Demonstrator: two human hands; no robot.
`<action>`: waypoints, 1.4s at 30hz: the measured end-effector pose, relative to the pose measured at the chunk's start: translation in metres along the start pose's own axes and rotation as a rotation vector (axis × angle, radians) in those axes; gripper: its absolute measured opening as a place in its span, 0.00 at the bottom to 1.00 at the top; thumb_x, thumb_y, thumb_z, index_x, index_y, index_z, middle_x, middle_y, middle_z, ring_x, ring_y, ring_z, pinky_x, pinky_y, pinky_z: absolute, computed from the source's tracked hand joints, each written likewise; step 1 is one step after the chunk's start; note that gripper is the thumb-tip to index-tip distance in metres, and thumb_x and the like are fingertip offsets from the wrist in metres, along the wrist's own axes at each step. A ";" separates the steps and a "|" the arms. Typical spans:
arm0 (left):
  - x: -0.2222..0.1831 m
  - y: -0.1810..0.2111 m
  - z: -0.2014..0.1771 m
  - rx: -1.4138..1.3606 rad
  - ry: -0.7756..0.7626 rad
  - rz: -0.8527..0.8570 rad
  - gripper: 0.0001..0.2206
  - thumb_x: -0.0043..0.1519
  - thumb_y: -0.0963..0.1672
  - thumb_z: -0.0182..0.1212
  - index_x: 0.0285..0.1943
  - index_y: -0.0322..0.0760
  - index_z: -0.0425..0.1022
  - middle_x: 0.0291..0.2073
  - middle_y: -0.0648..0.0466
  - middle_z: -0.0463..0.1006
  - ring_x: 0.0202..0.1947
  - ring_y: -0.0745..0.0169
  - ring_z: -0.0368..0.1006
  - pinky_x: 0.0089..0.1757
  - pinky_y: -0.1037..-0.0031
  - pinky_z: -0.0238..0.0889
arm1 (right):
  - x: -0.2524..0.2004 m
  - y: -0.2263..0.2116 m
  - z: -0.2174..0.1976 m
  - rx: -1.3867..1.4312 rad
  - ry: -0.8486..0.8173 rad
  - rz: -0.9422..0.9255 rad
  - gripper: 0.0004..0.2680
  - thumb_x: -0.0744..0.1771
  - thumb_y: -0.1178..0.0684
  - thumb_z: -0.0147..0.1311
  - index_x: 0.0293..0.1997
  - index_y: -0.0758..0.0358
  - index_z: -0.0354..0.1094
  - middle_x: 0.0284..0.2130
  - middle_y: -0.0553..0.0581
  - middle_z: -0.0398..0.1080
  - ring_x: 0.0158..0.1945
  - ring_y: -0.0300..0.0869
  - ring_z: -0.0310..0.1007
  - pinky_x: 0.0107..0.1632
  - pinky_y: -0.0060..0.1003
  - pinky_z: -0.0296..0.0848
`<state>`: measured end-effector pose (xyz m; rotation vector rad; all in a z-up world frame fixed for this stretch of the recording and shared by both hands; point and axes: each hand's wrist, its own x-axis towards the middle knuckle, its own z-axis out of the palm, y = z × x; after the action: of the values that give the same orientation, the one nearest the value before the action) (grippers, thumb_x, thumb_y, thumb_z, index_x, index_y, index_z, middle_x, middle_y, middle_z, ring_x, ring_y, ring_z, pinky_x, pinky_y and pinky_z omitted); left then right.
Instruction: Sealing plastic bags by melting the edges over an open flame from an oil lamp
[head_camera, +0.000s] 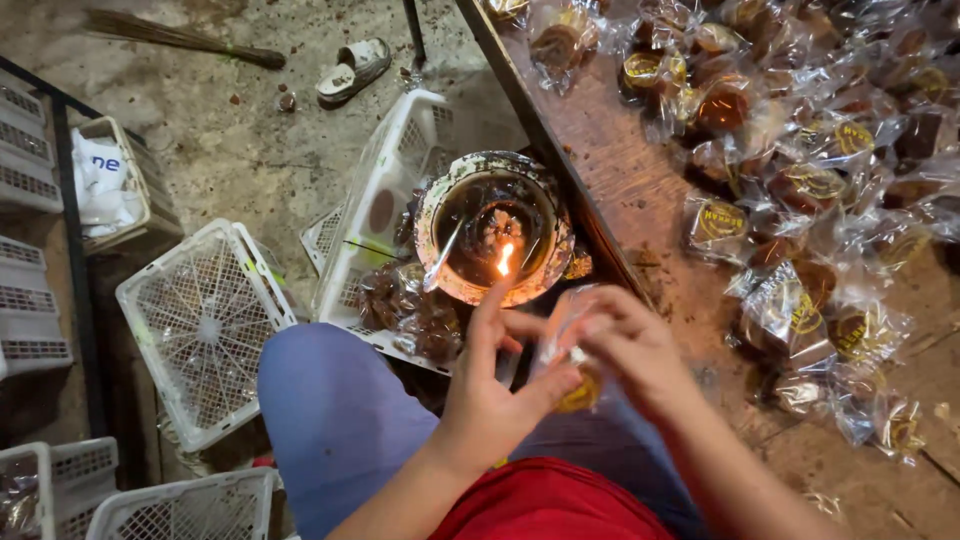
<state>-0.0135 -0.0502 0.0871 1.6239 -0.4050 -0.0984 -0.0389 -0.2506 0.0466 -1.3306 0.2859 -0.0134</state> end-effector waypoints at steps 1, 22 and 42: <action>0.003 0.002 0.004 -0.067 0.013 0.008 0.32 0.62 0.39 0.67 0.75 0.34 0.55 0.34 0.55 0.80 0.31 0.71 0.68 0.37 0.80 0.60 | -0.003 0.009 0.012 -0.011 -0.014 0.134 0.14 0.63 0.53 0.63 0.52 0.63 0.70 0.32 0.52 0.77 0.32 0.34 0.72 0.39 0.26 0.67; -0.004 -0.142 -0.004 -0.272 0.072 -0.607 0.28 0.58 0.45 0.73 0.68 0.40 0.69 0.54 0.44 0.76 0.30 0.59 0.81 0.36 0.72 0.77 | 0.066 0.109 0.037 -0.123 0.231 0.166 0.09 0.66 0.50 0.65 0.32 0.66 0.75 0.15 0.49 0.66 0.20 0.30 0.62 0.24 0.21 0.58; -0.049 -0.058 -0.046 0.520 -0.573 0.267 0.03 0.61 0.41 0.60 0.39 0.36 0.74 0.36 0.45 0.76 0.30 0.43 0.73 0.34 0.58 0.64 | 0.060 0.005 -0.106 -1.234 -0.039 -0.314 0.07 0.62 0.53 0.60 0.40 0.57 0.72 0.36 0.54 0.72 0.44 0.46 0.70 0.51 0.40 0.65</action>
<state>-0.0334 0.0113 0.0259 2.0220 -1.1592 -0.2760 -0.0047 -0.3608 0.0075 -2.5896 0.0149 -0.0846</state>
